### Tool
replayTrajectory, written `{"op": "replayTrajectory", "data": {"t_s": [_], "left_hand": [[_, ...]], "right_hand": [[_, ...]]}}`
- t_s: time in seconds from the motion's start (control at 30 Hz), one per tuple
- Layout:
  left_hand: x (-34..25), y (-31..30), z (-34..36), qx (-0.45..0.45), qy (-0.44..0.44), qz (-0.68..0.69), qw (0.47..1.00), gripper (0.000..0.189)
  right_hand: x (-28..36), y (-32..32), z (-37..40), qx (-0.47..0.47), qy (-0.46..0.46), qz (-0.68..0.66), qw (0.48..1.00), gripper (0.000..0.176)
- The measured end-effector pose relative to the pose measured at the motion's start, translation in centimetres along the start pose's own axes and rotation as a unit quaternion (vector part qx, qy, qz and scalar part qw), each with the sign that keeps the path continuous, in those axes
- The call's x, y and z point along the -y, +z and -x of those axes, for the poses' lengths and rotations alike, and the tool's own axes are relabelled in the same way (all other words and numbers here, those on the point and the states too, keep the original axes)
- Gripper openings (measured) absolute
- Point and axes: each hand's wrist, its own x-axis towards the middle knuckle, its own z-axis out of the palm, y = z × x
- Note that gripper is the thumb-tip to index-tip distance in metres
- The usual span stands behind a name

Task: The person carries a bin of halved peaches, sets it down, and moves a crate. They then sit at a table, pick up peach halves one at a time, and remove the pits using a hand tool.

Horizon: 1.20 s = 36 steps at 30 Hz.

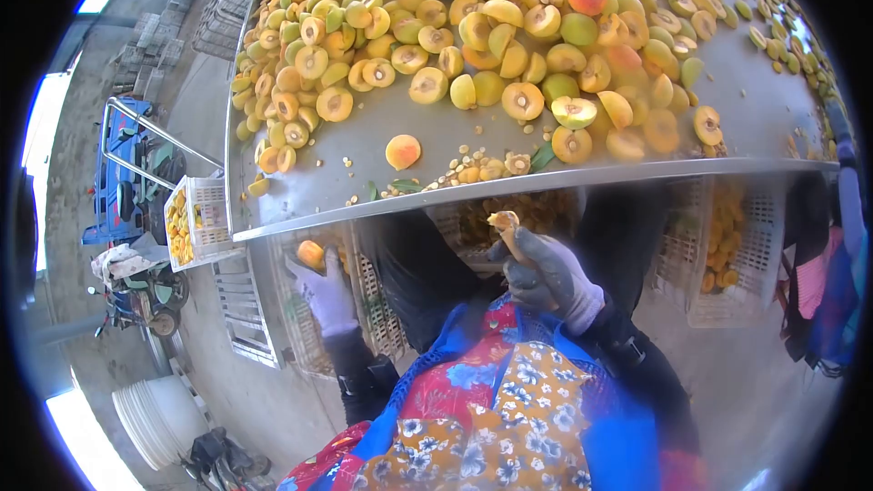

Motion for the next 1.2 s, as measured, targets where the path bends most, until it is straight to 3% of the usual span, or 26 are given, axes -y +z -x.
{"op": "replayTrajectory", "data": {"t_s": [0.07,0.13,0.17,0.2,0.27,0.37,0.4,0.43,0.5,0.53,0.57,0.6,0.67,0.7,0.77,0.97,1.07,1.2], "left_hand": [[-3.1,-1.3,-1.7,0.007,0.073,-0.285,0.956,0.059],[-5.3,2.0,-3.6,0.106,0.163,-0.157,0.968,0.058],[-6.4,4.7,-4.3,0.167,0.165,-0.092,0.968,0.056],[-7.3,7.3,-4.9,0.193,0.237,-0.111,0.946,0.053],[-6.2,12.5,-6.2,0.274,0.267,-0.223,0.897,0.051],[-7.4,13.6,-7.4,0.293,0.185,-0.114,0.931,0.051],[-7.2,13.0,-7.6,0.372,0.034,0.062,0.925,0.048],[-7.1,12.4,-7.0,0.417,-0.059,0.224,0.879,0.046],[-7.2,10.5,-4.9,0.453,-0.239,0.514,0.688,0.045],[-8.5,9.7,-3.1,0.441,-0.257,0.551,0.661,0.046],[-8.6,9.1,-2.0,0.464,-0.285,0.577,0.609,0.044],[-9.0,8.1,-0.1,0.436,-0.152,0.523,0.717,0.045],[-10.1,7.9,1.7,0.431,-0.333,0.554,0.629,0.051],[-9.6,8.1,2.3,0.471,-0.349,0.573,0.572,0.05],[-9.4,7.6,3.7,0.484,-0.281,0.523,0.643,0.053],[-9.6,7.5,5.4,0.461,-0.295,0.547,0.633,0.05],[-9.7,7.4,5.5,0.43,-0.302,0.61,0.593,0.057],[-9.2,7.3,5.3,0.454,-0.238,0.598,0.616,0.077]], "right_hand": [[-0.2,-0.9,-0.5,-0.04,0.018,-0.026,0.999,0.035],[-0.7,-3.4,-1.8,0.012,0.069,-0.108,0.992,0.033],[-0.8,-4.1,-2.0,0.036,0.092,-0.149,0.984,0.032],[-0.7,-3.9,-1.8,0.021,0.094,-0.13,0.987,0.03],[-0.3,-3.0,-1.3,-0.007,0.094,-0.089,0.991,0.027],[0.5,1.3,0.2,-0.15,0.026,0.176,0.973,0.026],[0.5,1.2,0.4,-0.149,-0.029,0.335,0.93,0.026],[0.5,1.5,0.4,-0.156,-0.089,0.409,0.895,0.025],[0.2,2.1,0.2,-0.164,-0.202,0.543,0.799,0.023],[0.3,2.0,0.0,-0.15,-0.275,0.65,0.692,0.019],[0.5,2.5,-0.1,-0.145,-0.292,0.681,0.655,0.02],[0.5,3.4,-0.2,-0.14,-0.309,0.711,0.616,0.02],[0.5,4.8,-0.4,-0.122,-0.362,0.762,0.524,0.026],[0.4,5.1,-0.2,-0.126,-0.34,0.78,0.511,0.028],[0.3,5.5,0.2,-0.133,-0.293,0.814,0.483,0.031],[-0.3,5.3,0.7,-0.147,-0.298,0.823,0.461,0.032],[-0.4,5.1,0.7,-0.161,-0.279,0.733,0.599,0.03],[-0.7,4.4,0.7,-0.178,-0.277,0.703,0.63,0.029]]}}
